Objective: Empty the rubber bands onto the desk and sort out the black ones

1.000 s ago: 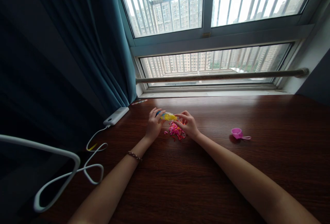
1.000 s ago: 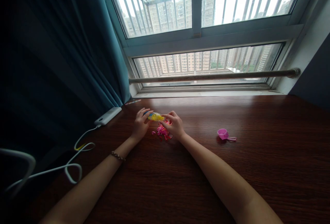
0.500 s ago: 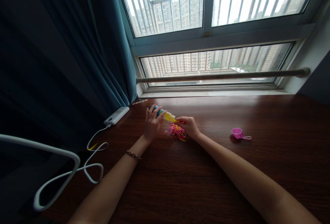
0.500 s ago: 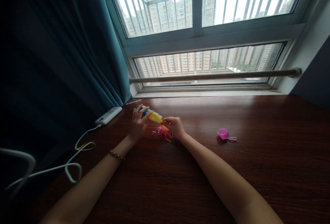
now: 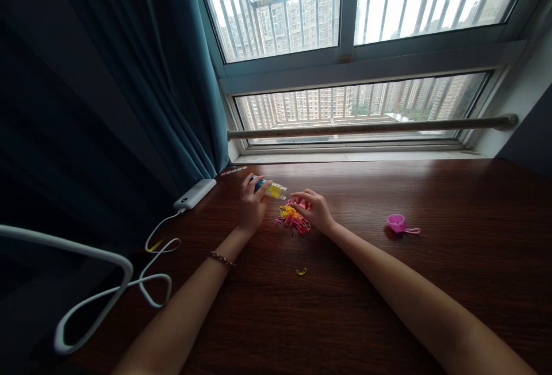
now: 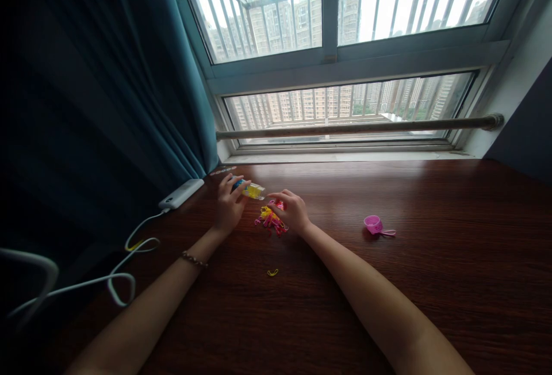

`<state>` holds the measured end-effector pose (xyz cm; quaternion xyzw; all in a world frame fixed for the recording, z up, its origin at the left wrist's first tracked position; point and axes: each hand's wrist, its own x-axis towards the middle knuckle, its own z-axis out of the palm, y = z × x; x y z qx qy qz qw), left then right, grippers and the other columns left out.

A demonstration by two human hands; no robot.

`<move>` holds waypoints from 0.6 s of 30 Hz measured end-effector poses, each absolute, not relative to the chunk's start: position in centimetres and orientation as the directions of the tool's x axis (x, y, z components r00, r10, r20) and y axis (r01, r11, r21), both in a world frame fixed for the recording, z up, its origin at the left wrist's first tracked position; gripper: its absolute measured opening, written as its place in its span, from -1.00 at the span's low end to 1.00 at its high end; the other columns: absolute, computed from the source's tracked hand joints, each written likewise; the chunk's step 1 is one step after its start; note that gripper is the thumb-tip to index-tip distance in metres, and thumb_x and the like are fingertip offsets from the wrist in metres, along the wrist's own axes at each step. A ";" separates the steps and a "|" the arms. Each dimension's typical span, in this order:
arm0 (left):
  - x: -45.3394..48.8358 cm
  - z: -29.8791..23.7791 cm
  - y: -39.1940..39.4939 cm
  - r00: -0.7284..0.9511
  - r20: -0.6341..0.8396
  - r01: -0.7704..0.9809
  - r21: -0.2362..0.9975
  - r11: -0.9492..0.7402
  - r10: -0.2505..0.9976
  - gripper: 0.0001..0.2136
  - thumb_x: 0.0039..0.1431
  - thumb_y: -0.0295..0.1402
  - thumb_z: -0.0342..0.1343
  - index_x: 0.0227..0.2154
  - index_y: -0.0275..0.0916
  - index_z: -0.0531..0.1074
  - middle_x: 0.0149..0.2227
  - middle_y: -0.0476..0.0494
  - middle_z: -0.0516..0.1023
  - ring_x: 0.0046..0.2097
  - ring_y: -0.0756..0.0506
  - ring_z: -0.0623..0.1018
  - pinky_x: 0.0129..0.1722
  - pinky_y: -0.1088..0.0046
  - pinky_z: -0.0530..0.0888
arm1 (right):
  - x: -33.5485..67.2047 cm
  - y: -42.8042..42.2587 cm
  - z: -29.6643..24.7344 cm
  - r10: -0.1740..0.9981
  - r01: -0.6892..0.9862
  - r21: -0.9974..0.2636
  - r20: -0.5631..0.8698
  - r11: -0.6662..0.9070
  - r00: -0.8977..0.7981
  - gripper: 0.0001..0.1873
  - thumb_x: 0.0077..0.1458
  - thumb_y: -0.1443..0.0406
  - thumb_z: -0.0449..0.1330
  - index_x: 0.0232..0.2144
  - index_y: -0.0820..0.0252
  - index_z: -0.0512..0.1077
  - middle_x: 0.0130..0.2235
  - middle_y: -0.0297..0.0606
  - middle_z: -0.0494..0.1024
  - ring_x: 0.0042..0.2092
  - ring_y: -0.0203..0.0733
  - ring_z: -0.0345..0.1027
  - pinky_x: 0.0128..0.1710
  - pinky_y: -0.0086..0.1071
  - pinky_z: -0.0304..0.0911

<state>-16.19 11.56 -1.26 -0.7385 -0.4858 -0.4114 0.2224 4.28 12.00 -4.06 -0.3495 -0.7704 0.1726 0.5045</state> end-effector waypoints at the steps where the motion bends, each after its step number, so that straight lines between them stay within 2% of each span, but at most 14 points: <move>1: -16.1 -1.3 11.7 0.176 0.821 0.892 0.100 -0.441 0.542 -0.65 0.06 -0.54 0.04 -0.08 -0.13 0.36 0.01 -0.15 0.33 0.15 -0.22 0.17 0.11 0.09 0.18 | 4.2 11.9 -4.0 0.701 0.343 -0.612 0.650 0.712 -0.294 -0.66 0.03 0.17 0.14 -0.11 0.08 0.41 -0.40 -0.34 0.47 -0.50 -0.39 0.23 -0.41 -0.51 0.16; 4: -15.5 -1.4 11.7 0.196 0.793 0.854 0.152 -0.498 0.577 -0.65 0.05 -0.50 0.07 -0.07 -0.13 0.36 -0.03 -0.13 0.36 0.11 -0.20 0.23 0.09 0.13 0.24 | 4.0 11.5 -4.1 0.687 0.297 -0.626 0.592 0.721 -0.422 -0.45 0.03 0.19 0.14 0.09 0.07 0.19 -0.43 -0.39 0.51 -0.57 -0.41 0.21 -0.44 -0.52 0.16; 6: -14.9 -1.4 11.4 0.263 0.763 0.823 0.142 -0.550 0.591 -0.66 0.05 -0.49 0.06 -0.07 -0.11 0.36 -0.03 -0.11 0.36 0.10 -0.19 0.24 0.08 0.12 0.26 | 3.8 11.3 -4.2 0.699 0.307 -0.640 0.548 0.704 -0.460 -0.35 0.00 0.18 0.16 0.14 0.11 0.10 -0.44 -0.37 0.53 -0.56 -0.38 0.26 -0.44 -0.51 0.17; 9: -13.9 -1.3 10.5 0.353 0.736 0.806 0.074 -0.587 0.578 -0.65 0.08 -0.51 0.02 -0.07 -0.08 0.36 0.01 -0.10 0.33 0.14 -0.21 0.18 0.09 0.08 0.24 | 3.6 11.2 -4.3 0.724 0.365 -0.634 0.509 0.681 -0.466 -0.34 -0.03 0.16 0.18 0.12 0.17 0.14 -0.48 -0.33 0.52 -0.51 -0.32 0.32 -0.45 -0.50 0.17; 13: -13.2 -0.8 9.4 0.400 0.745 0.830 -0.048 -0.556 0.534 -0.67 0.11 -0.49 0.01 -0.06 -0.04 0.36 0.06 -0.10 0.30 0.18 -0.23 0.11 0.14 0.00 0.11 | 3.5 11.5 -4.4 0.745 0.406 -0.635 0.466 0.657 -0.476 -0.43 -0.06 0.19 0.19 0.03 0.20 0.27 -0.54 -0.35 0.47 -0.54 -0.33 0.28 -0.51 -0.51 0.13; 18: -13.9 -0.1 9.3 0.420 0.752 0.833 -0.097 -0.545 0.507 -0.69 0.16 -0.48 -0.02 -0.07 -0.05 0.37 0.07 -0.10 0.30 0.20 -0.21 0.08 0.17 0.00 0.05 | 3.1 11.8 -4.5 0.722 0.214 -0.743 0.472 0.635 -0.506 -0.41 -0.05 0.25 0.18 0.07 0.22 0.22 -0.54 -0.39 0.43 -0.54 -0.37 0.26 -0.52 -0.53 0.15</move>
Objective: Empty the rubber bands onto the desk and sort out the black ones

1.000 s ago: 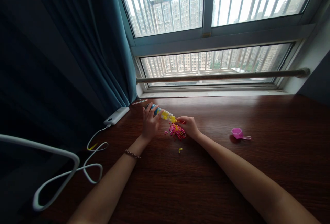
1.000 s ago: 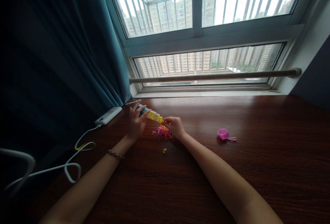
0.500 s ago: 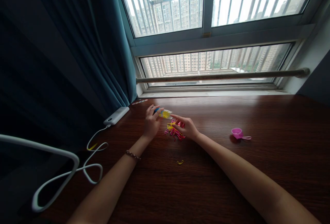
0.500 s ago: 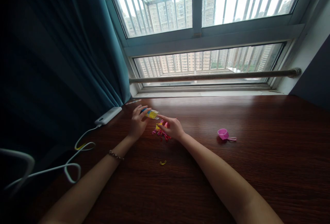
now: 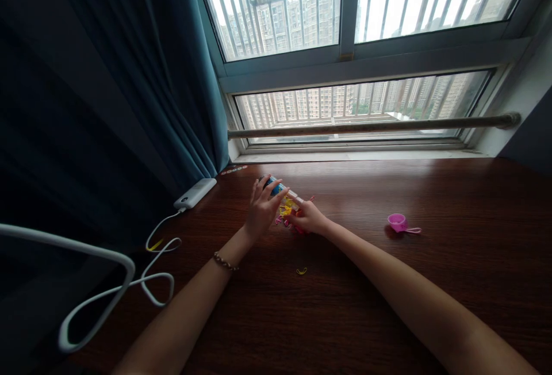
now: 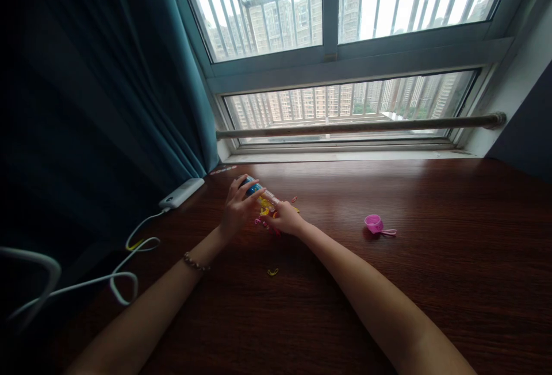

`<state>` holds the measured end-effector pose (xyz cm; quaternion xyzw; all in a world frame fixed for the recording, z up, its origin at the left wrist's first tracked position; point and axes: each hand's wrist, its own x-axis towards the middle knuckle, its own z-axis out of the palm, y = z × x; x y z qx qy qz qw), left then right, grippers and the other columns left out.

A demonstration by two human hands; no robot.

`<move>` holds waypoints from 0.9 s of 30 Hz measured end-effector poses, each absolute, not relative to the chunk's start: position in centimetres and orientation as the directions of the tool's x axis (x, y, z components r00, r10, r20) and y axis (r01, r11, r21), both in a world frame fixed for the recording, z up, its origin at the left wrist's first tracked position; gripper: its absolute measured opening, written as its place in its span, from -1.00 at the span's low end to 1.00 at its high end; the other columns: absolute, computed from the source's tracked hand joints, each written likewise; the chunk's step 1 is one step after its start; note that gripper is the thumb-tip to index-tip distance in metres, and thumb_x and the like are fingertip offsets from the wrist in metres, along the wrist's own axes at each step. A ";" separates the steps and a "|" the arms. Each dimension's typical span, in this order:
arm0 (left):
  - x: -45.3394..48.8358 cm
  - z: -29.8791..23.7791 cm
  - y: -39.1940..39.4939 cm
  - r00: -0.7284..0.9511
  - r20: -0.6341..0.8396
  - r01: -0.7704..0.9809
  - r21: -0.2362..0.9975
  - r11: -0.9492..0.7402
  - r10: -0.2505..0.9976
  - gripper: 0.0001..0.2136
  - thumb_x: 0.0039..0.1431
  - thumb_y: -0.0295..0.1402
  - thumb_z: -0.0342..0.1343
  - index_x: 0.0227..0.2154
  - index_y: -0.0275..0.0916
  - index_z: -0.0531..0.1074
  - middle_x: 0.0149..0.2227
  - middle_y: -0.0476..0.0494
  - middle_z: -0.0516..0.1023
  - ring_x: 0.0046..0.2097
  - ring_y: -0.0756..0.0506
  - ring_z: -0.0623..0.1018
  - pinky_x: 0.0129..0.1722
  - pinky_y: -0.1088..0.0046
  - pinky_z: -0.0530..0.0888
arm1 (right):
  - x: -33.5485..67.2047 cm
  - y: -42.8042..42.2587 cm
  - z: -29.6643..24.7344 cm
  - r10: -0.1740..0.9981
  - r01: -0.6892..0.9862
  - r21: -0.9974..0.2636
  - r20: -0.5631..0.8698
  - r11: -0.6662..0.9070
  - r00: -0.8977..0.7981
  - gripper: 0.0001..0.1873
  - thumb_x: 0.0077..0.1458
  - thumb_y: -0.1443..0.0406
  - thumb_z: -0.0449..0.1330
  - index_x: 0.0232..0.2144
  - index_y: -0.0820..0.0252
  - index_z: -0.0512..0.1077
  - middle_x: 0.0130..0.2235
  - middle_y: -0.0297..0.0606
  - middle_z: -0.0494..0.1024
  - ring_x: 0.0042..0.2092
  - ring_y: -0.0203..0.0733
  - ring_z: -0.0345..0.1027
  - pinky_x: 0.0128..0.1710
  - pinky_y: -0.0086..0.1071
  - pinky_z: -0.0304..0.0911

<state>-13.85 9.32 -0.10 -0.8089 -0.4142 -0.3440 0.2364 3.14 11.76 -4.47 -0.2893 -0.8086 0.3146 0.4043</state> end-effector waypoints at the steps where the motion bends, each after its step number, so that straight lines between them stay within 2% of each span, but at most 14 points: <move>1: -14.1 0.0 9.4 0.417 0.754 0.834 -0.095 -0.543 0.508 -0.70 0.16 -0.47 -0.03 -0.07 -0.06 0.37 0.07 -0.10 0.30 0.21 -0.21 0.07 0.17 0.00 0.05 | 3.0 11.7 -4.5 0.727 0.156 -0.782 0.459 0.603 -0.511 -0.40 -0.04 0.24 0.17 0.08 0.23 0.19 -0.53 -0.38 0.43 -0.53 -0.37 0.27 -0.52 -0.53 0.17; 5: -14.8 0.2 9.9 0.398 0.763 0.835 -0.071 -0.545 0.510 -0.72 0.17 -0.45 -0.03 -0.07 -0.05 0.37 0.07 -0.09 0.29 0.22 -0.21 0.04 0.16 -0.01 0.07 | 2.7 11.5 -4.2 0.746 -0.064 -0.899 0.397 0.433 -0.535 -0.44 0.01 0.20 0.12 0.06 0.29 0.19 -0.48 -0.34 0.44 -0.54 -0.36 0.31 -0.53 -0.50 0.25; 9: -15.2 0.0 10.2 0.392 0.762 0.829 -0.049 -0.557 0.516 -0.72 0.18 -0.46 -0.04 -0.06 -0.08 0.36 0.07 -0.10 0.29 0.23 -0.20 0.04 0.16 0.02 0.09 | 2.6 11.1 -3.7 0.756 -0.137 -0.919 0.384 0.371 -0.530 -0.52 0.03 0.12 0.09 -0.06 0.32 0.30 -0.58 -0.37 0.39 -0.61 -0.37 0.27 -0.66 -0.53 0.19; 12: -15.3 -0.1 10.4 0.382 0.765 0.828 -0.034 -0.559 0.518 -0.71 0.18 -0.47 -0.05 -0.06 -0.10 0.35 0.08 -0.11 0.28 0.21 -0.19 0.07 0.17 0.05 0.10 | 2.5 11.0 -3.6 0.776 -0.095 -0.897 0.424 0.433 -0.467 -0.59 0.03 0.10 0.08 -0.20 0.32 0.39 -0.61 -0.36 0.39 -0.61 -0.35 0.27 -0.67 -0.53 0.18; 16: -15.2 -0.2 10.4 0.364 0.769 0.838 -0.025 -0.545 0.525 -0.71 0.17 -0.46 -0.04 -0.05 -0.10 0.35 0.07 -0.12 0.28 0.21 -0.20 0.09 0.16 0.04 0.10 | 2.4 11.3 -4.0 0.801 0.062 -0.831 0.508 0.552 -0.316 -0.64 -0.02 0.09 0.14 -0.34 0.28 0.47 -0.60 -0.36 0.39 -0.59 -0.35 0.27 -0.61 -0.53 0.16; 21: -15.0 -0.3 10.3 0.359 0.757 0.854 -0.031 -0.519 0.546 -0.69 0.16 -0.47 -0.03 -0.04 -0.09 0.34 0.07 -0.13 0.28 0.20 -0.23 0.08 0.16 0.00 0.08 | 2.3 11.6 -4.6 0.827 0.123 -0.824 0.522 0.552 -0.210 -0.63 -0.06 0.06 0.18 -0.40 0.28 0.50 -0.60 -0.34 0.41 -0.58 -0.32 0.28 -0.62 -0.51 0.13; 27: -15.0 -0.4 10.3 0.352 0.756 0.867 -0.042 -0.496 0.552 -0.67 0.15 -0.48 -0.03 -0.04 -0.07 0.34 0.06 -0.13 0.29 0.20 -0.24 0.07 0.14 -0.03 0.08 | 2.6 12.0 -4.9 0.834 0.182 -0.815 0.526 0.551 -0.168 -0.63 -0.11 0.05 0.21 -0.43 0.28 0.51 -0.61 -0.33 0.41 -0.59 -0.34 0.25 -0.62 -0.52 0.09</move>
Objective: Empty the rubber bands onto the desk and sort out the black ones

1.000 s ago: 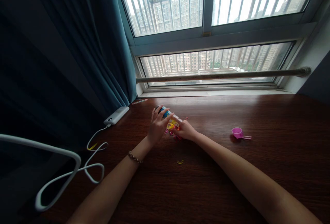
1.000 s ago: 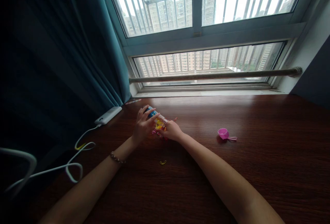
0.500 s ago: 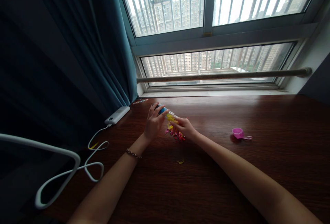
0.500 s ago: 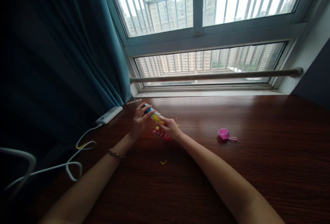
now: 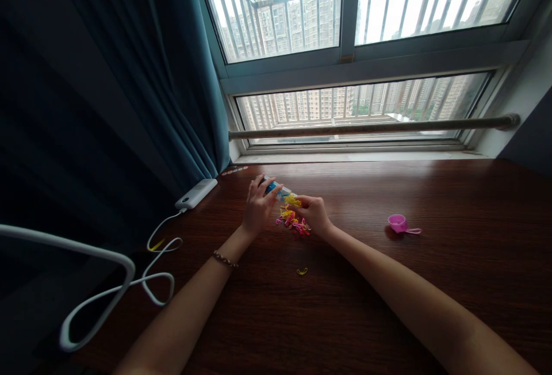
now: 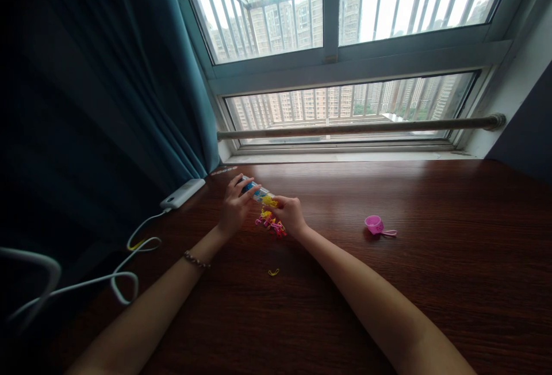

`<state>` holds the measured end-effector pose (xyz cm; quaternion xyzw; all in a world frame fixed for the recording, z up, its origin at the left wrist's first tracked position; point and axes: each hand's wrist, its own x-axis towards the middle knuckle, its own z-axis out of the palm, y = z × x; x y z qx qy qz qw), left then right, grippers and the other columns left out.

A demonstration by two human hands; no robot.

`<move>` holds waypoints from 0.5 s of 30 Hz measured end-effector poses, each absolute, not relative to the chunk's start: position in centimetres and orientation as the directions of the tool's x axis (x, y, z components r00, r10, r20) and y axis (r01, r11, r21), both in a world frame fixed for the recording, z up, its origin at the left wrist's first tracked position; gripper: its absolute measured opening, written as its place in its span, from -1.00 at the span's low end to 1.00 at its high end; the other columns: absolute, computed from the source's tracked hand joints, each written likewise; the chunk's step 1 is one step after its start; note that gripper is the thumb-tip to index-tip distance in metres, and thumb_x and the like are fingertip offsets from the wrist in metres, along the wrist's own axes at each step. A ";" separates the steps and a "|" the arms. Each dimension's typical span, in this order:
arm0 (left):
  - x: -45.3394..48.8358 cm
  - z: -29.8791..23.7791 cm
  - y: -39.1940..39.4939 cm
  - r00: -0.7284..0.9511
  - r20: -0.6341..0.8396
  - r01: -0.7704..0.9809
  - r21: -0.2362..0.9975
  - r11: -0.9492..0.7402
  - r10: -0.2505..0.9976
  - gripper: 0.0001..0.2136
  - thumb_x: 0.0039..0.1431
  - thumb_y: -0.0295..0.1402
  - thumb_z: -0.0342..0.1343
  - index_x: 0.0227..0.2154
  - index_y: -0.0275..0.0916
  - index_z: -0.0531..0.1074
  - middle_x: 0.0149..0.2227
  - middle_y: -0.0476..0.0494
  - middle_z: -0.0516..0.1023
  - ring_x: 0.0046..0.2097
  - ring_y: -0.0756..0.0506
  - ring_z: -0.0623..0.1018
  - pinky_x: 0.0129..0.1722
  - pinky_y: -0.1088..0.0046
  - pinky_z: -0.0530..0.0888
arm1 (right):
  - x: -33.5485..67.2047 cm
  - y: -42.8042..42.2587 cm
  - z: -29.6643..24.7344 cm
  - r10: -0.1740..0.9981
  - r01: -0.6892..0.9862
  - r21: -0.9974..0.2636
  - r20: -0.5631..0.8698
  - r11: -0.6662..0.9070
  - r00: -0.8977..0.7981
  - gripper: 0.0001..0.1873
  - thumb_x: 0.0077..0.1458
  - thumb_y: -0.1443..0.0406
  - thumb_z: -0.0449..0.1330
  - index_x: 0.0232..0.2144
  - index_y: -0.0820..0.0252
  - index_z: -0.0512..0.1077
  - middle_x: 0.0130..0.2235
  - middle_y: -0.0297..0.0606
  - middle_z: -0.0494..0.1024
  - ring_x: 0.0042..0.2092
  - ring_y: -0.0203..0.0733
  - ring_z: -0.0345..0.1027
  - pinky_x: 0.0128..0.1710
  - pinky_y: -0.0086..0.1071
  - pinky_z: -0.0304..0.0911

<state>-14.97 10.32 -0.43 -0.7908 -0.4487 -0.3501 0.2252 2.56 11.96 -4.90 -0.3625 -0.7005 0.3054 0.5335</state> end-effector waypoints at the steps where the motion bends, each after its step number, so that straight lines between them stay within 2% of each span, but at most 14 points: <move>1: -15.0 -0.5 10.4 0.347 0.758 0.869 -0.038 -0.494 0.552 -0.67 0.15 -0.48 -0.03 -0.04 -0.07 0.34 0.06 -0.13 0.29 0.20 -0.24 0.08 0.14 -0.03 0.08 | 2.6 12.0 -4.9 0.834 0.193 -0.812 0.526 0.550 -0.166 -0.63 -0.11 0.05 0.21 -0.43 0.27 0.51 -0.61 -0.33 0.41 -0.59 -0.34 0.24 -0.62 -0.52 0.09; 9: -16.0 -1.0 11.5 0.246 0.805 0.893 0.028 -0.448 0.540 -0.68 0.11 -0.51 0.00 -0.08 -0.10 0.37 0.03 -0.16 0.31 0.18 -0.23 0.11 0.14 0.00 0.09 | 3.3 12.7 -5.6 0.838 0.286 -0.788 0.511 0.545 -0.191 -0.69 -0.11 0.12 0.22 -0.39 0.24 0.51 -0.56 -0.32 0.46 -0.56 -0.33 0.27 -0.56 -0.51 0.12; 15: -15.5 -0.8 10.8 0.293 0.788 0.907 -0.050 -0.418 0.541 -0.65 0.11 -0.57 -0.05 -0.08 -0.10 0.38 0.06 -0.16 0.30 0.22 -0.26 0.04 0.15 -0.12 -0.10 | 3.7 12.9 -5.5 0.846 0.359 -0.766 0.492 0.533 -0.207 -0.65 -0.21 0.15 0.29 -0.31 0.17 0.50 -0.61 -0.40 0.40 -0.58 -0.36 0.21 -0.53 -0.50 0.11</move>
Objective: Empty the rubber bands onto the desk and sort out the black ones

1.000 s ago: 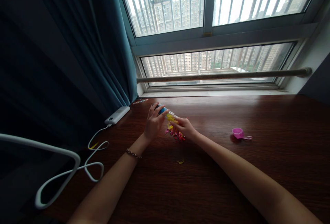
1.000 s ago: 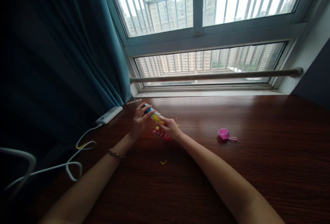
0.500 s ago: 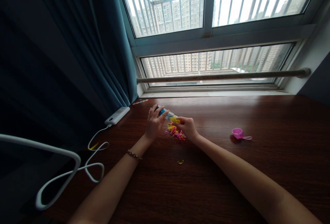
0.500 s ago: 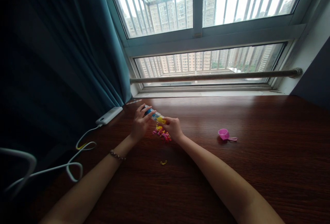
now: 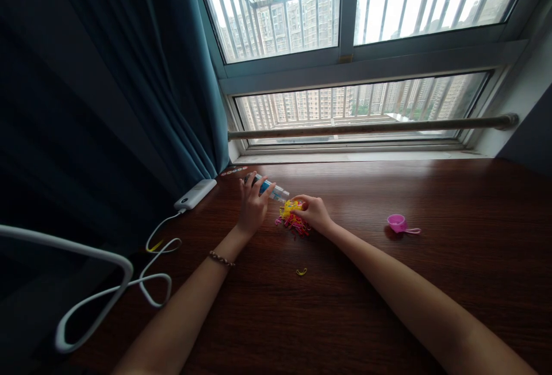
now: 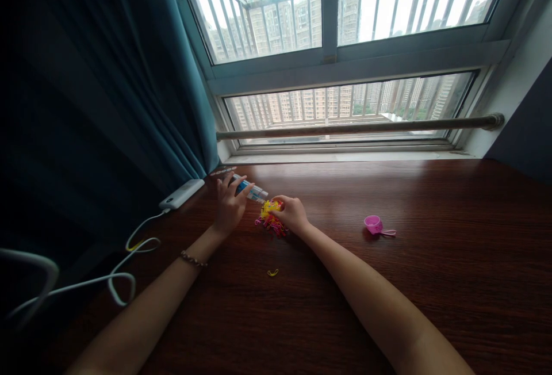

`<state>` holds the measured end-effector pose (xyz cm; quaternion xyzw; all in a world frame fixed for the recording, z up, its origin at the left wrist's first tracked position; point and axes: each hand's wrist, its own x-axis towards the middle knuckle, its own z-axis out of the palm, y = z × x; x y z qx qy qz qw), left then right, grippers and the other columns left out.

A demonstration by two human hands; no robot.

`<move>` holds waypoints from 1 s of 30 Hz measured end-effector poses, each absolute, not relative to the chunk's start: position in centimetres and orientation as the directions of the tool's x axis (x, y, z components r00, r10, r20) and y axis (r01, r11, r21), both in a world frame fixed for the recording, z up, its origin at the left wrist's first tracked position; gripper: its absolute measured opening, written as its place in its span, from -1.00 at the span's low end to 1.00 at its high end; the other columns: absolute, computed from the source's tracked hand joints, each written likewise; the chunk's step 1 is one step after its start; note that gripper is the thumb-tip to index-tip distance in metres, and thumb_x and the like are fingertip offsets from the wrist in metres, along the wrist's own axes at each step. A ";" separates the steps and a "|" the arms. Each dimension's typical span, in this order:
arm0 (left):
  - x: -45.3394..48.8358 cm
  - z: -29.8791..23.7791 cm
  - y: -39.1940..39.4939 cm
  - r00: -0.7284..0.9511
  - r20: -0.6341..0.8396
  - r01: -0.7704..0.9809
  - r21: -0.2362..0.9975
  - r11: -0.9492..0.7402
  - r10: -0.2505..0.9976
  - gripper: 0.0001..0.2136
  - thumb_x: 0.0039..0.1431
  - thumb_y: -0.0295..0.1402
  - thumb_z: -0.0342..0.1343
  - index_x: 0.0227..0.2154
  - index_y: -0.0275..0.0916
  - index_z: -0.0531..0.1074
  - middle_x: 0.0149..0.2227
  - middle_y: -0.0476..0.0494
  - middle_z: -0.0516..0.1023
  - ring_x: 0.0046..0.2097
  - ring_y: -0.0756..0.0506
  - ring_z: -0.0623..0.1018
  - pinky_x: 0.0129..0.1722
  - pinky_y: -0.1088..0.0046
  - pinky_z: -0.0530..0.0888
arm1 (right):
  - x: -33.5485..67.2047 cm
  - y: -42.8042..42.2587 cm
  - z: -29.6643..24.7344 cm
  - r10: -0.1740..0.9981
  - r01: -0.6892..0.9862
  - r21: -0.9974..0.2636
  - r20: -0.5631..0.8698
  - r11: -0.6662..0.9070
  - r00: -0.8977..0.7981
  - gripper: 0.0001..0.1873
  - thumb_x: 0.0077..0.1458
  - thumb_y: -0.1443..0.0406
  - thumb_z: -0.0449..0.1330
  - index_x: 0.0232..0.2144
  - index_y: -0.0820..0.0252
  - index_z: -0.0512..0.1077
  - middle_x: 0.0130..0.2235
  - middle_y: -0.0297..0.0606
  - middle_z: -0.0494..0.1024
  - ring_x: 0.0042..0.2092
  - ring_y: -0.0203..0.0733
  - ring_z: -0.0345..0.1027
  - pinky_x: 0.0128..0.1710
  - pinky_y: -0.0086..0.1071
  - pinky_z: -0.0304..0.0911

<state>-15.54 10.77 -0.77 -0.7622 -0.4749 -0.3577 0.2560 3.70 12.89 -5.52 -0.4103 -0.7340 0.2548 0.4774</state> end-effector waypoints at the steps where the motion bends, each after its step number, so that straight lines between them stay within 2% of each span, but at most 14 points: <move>1: -15.5 -0.7 10.6 0.304 0.786 0.907 -0.066 -0.416 0.538 -0.64 0.10 -0.58 -0.05 -0.08 -0.09 0.38 0.06 -0.15 0.30 0.22 -0.26 0.03 0.16 -0.12 -0.13 | 3.8 12.9 -5.4 0.846 0.363 -0.764 0.488 0.533 -0.214 -0.63 -0.21 0.14 0.29 -0.29 0.15 0.49 -0.61 -0.41 0.39 -0.58 -0.36 0.21 -0.53 -0.50 0.12; 5: -15.3 -0.5 10.4 0.285 0.796 0.913 -0.057 -0.404 0.533 -0.64 0.10 -0.58 -0.04 -0.09 -0.09 0.39 0.05 -0.15 0.31 0.22 -0.28 0.05 0.15 -0.13 -0.13 | 3.9 12.7 -5.1 0.841 0.372 -0.755 0.501 0.541 -0.206 -0.60 -0.17 0.09 0.27 -0.26 0.18 0.47 -0.60 -0.40 0.41 -0.56 -0.34 0.24 -0.49 -0.49 0.14; 8: -15.3 -0.4 10.4 0.262 0.799 0.918 -0.033 -0.396 0.541 -0.65 0.09 -0.58 -0.03 -0.10 -0.08 0.40 0.05 -0.15 0.31 0.21 -0.30 0.06 0.14 -0.15 -0.09 | 3.8 12.5 -4.9 0.814 0.372 -0.728 0.549 0.577 -0.188 -0.68 -0.11 0.11 0.24 -0.31 0.18 0.48 -0.53 -0.36 0.46 -0.52 -0.34 0.27 -0.46 -0.49 0.15; 12: -15.1 -0.2 10.1 0.316 0.786 0.911 -0.095 -0.401 0.532 -0.63 0.09 -0.58 -0.02 -0.08 -0.06 0.39 0.07 -0.12 0.29 0.21 -0.30 0.03 0.14 -0.13 -0.04 | 3.9 12.3 -4.6 0.766 0.377 -0.674 0.611 0.635 -0.199 -0.79 -0.04 0.16 0.20 -0.37 0.15 0.50 -0.41 -0.30 0.48 -0.46 -0.35 0.27 -0.43 -0.50 0.16; 15: -14.9 0.0 10.0 0.296 0.806 0.910 -0.074 -0.408 0.513 -0.65 0.09 -0.57 -0.01 -0.09 -0.09 0.40 0.07 -0.13 0.29 0.21 -0.28 0.03 0.14 -0.05 0.06 | 3.9 12.2 -4.5 0.744 0.362 -0.656 0.630 0.663 -0.221 -0.78 0.01 0.18 0.17 -0.30 0.13 0.50 -0.37 -0.29 0.47 -0.45 -0.36 0.28 -0.41 -0.51 0.17; 22: -14.0 0.7 9.7 0.223 0.840 0.899 0.018 -0.437 0.494 -0.67 0.10 -0.54 0.02 -0.10 -0.09 0.40 0.05 -0.12 0.31 0.19 -0.25 0.08 0.12 0.04 0.18 | 3.7 11.8 -4.2 0.693 0.301 -0.624 0.656 0.721 -0.299 -0.59 0.04 0.20 0.14 -0.03 0.09 0.35 -0.37 -0.33 0.49 -0.49 -0.40 0.23 -0.42 -0.52 0.16; 30: -13.3 1.0 8.3 0.379 0.797 0.879 -0.151 -0.451 0.471 -0.63 0.13 -0.50 0.00 -0.01 -0.04 0.32 0.10 -0.11 0.25 0.22 -0.31 0.00 0.13 -0.07 0.08 | 3.6 11.1 -4.0 0.693 0.236 -0.676 0.554 0.698 -0.461 -0.23 -0.05 0.17 0.21 0.18 0.10 0.02 -0.36 -0.34 0.54 -0.53 -0.40 0.28 -0.41 -0.51 0.20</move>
